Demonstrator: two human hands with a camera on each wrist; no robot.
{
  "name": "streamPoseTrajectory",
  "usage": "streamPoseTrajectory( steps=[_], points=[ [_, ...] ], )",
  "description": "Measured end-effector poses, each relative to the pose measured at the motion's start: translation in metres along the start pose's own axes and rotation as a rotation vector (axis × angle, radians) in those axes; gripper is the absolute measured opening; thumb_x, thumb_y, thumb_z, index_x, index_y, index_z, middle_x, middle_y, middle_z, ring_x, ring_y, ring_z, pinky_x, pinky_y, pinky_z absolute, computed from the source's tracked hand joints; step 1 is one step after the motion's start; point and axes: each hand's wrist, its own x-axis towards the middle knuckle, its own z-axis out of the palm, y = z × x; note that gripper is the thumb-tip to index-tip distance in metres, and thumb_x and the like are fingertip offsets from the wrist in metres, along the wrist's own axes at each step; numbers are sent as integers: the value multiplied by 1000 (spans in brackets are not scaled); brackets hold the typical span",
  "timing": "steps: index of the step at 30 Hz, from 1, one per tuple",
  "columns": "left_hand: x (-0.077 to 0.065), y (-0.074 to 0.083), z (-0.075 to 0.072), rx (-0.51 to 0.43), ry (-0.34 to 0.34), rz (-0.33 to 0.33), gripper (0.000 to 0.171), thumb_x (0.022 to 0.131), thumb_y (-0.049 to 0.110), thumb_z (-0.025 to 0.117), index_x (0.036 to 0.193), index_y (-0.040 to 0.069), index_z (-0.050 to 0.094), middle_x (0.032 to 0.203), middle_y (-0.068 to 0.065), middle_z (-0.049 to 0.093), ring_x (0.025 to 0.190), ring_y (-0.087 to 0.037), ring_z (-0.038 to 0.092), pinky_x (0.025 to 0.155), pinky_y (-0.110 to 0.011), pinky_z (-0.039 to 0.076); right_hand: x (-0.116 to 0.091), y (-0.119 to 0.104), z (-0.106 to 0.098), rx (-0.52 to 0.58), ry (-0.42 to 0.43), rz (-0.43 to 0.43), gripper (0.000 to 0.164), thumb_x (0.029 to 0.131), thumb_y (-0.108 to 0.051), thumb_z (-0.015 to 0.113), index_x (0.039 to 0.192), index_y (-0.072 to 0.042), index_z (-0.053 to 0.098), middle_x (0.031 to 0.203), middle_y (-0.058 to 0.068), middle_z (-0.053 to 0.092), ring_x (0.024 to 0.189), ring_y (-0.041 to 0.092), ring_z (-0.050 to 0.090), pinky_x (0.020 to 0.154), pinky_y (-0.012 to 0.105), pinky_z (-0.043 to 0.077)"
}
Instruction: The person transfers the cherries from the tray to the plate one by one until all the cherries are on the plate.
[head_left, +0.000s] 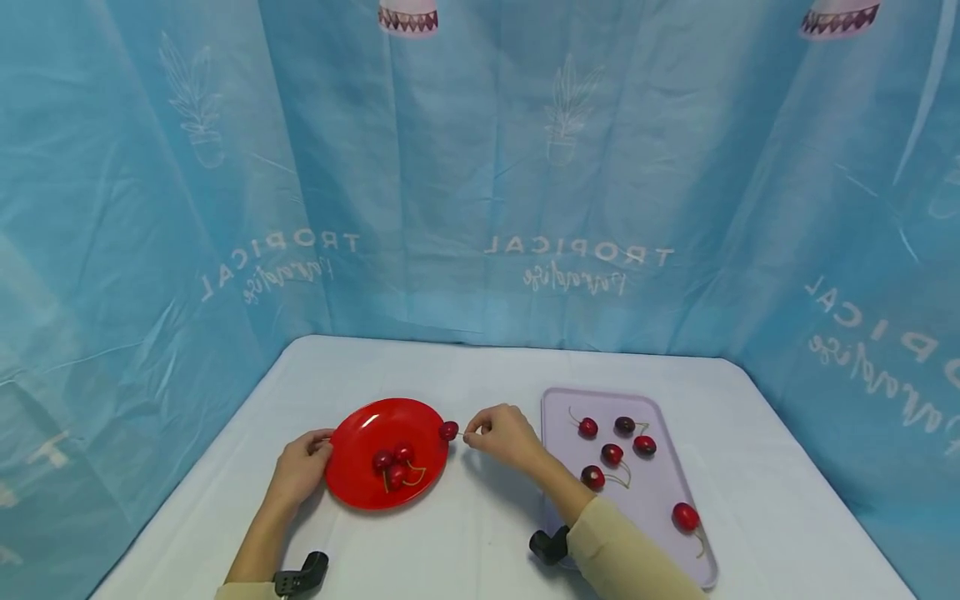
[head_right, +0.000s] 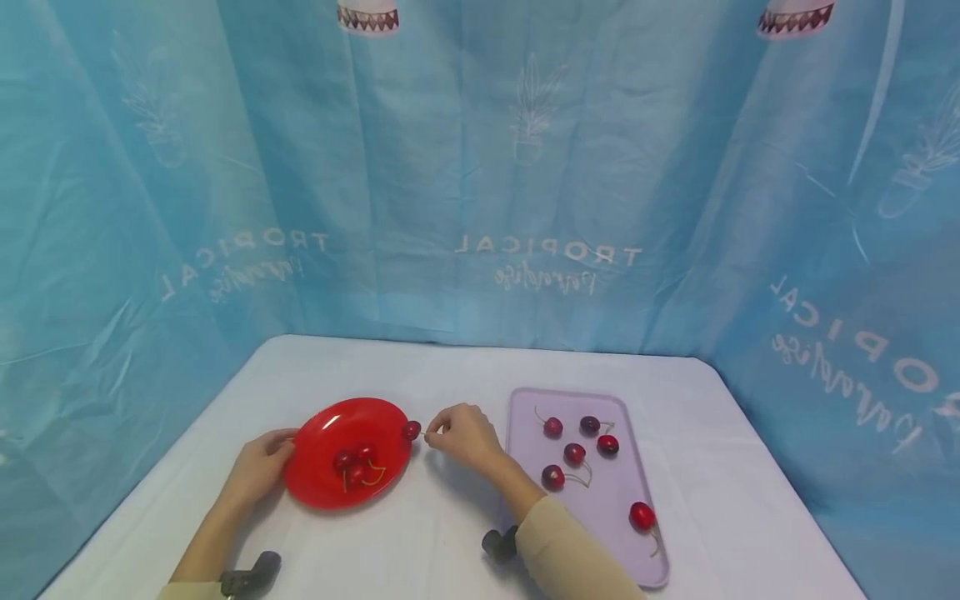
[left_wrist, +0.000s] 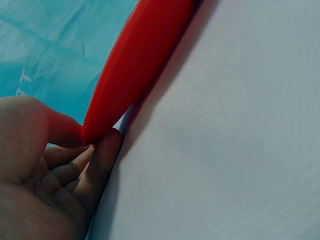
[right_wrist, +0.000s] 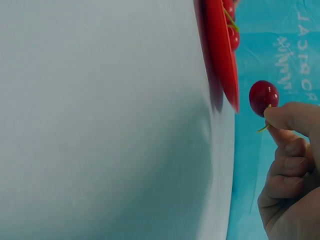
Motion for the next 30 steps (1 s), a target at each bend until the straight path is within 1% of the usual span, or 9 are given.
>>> streamPoseTrajectory(
  steps=[5,12,16,21,25,30],
  points=[
    [-2,1,-3,5,11,-4,38,97,13,49,131,-5,52,120,-24,57,104,-35,56,85,-43,53,6,-9,10,-4,-26,4,6,84,-22,70,80,-21,75,54,-6,48,50,9,42,42,23,34],
    [-1,5,-2,-16,-9,-4,38,97,14,50,131,-4,52,121,-24,57,107,-36,55,87,-43,52,9,-18,18,3,-49,36,5,83,-22,70,82,-19,75,55,-4,50,50,11,44,43,23,38],
    [0,4,-1,-20,-9,-10,38,97,13,50,131,-5,52,121,-24,57,106,-35,55,86,-43,53,11,-23,23,4,-56,38,5,83,-21,70,81,-20,75,56,-5,52,52,11,45,43,23,39],
    [2,2,0,-20,-12,-7,37,98,12,49,130,-5,52,120,-23,57,104,-34,56,84,-41,53,14,-27,30,-11,-55,52,4,82,-22,72,81,-19,75,60,-7,56,58,12,50,47,24,45],
    [2,2,0,-20,-16,-5,37,98,13,49,130,-4,52,119,-23,58,104,-34,56,84,-41,53,16,-29,36,-8,-61,85,4,82,-21,74,79,-18,74,60,-8,57,57,12,51,48,23,48],
    [3,2,1,-3,-12,-6,37,98,13,49,131,-4,52,121,-23,57,106,-34,56,87,-44,52,17,-31,45,-23,-73,109,5,81,-23,75,80,-18,74,62,-10,58,56,11,53,49,22,48]
  ],
)
